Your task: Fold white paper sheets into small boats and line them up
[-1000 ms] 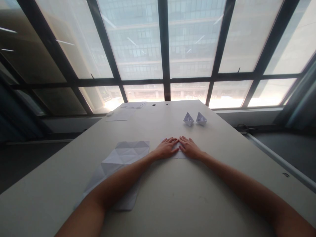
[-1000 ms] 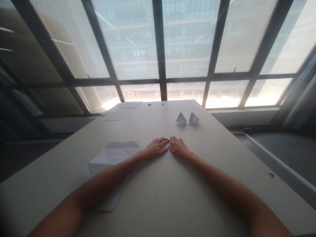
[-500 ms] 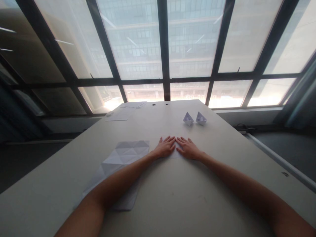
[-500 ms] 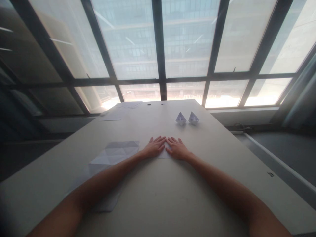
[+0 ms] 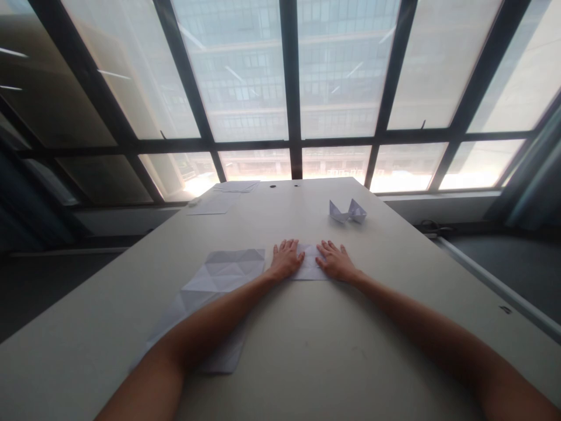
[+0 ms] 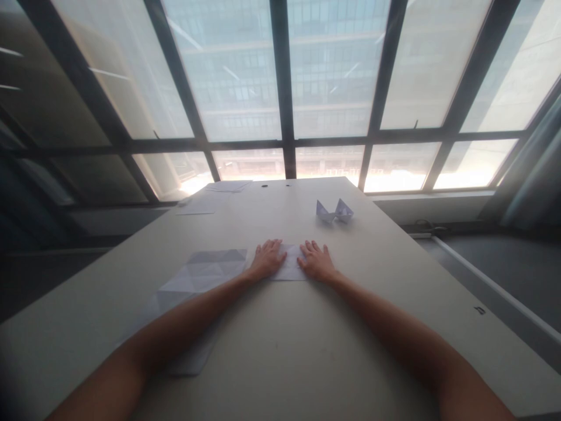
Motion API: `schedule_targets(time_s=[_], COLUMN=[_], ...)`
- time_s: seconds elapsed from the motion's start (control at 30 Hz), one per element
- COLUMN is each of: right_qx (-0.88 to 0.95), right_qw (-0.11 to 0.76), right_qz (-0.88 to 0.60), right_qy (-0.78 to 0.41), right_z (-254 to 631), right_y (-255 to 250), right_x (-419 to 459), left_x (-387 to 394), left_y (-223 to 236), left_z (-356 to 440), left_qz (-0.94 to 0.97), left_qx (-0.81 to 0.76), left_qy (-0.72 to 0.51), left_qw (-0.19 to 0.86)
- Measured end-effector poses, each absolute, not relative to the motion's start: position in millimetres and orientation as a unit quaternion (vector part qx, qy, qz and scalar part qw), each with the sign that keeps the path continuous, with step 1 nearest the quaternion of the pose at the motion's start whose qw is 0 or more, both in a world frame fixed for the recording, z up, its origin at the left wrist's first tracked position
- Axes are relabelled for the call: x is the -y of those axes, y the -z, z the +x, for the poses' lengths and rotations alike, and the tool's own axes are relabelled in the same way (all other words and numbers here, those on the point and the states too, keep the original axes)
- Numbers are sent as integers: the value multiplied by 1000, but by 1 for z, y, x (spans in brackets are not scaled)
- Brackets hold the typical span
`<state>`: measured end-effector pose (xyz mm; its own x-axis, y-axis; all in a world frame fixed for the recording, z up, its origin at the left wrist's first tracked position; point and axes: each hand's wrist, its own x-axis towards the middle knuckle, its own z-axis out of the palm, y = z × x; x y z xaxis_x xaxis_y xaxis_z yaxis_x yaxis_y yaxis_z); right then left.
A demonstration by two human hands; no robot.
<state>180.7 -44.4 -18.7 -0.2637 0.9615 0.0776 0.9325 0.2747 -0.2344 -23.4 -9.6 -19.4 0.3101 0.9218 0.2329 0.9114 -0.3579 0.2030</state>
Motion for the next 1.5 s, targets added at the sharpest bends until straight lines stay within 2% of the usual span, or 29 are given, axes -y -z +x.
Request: schedule_targets(time_s=[0.23,0.4,0.5,0.6,0.8,0.97,1.23,1.5], right_qx=[824,840,840,841,835,828,843,855], right_qw=[120,119,123,126,126,131,169,196], right_qz=[-546,-521,-520,-518,-526,-536,-509,-478], right_qy=[-88,-91,-92,-92,-100,-97,-39,-33], right_z=[185,184,183,183,182,181,173,170], right_y=[15,13,13,14,16,14,5,-7], right_x=[46,48,49,48,47,47,57,71], left_x=[6,10,13,14,15,20,19,10], left_y=[15,6,3,8,17,7,10,12], left_z=[-28,-28,-25,-22,-17,-19,-20,-17], left_qz=[820,819,832,864,928,945,939,912], left_qx=[-534,-473,-409,-362,-340,-313,-319,-348], left_qy=[-208,-325,-370,-333,-141,-65,-100,-212], left_qw=[7,24,68,104,64,63,81,53])
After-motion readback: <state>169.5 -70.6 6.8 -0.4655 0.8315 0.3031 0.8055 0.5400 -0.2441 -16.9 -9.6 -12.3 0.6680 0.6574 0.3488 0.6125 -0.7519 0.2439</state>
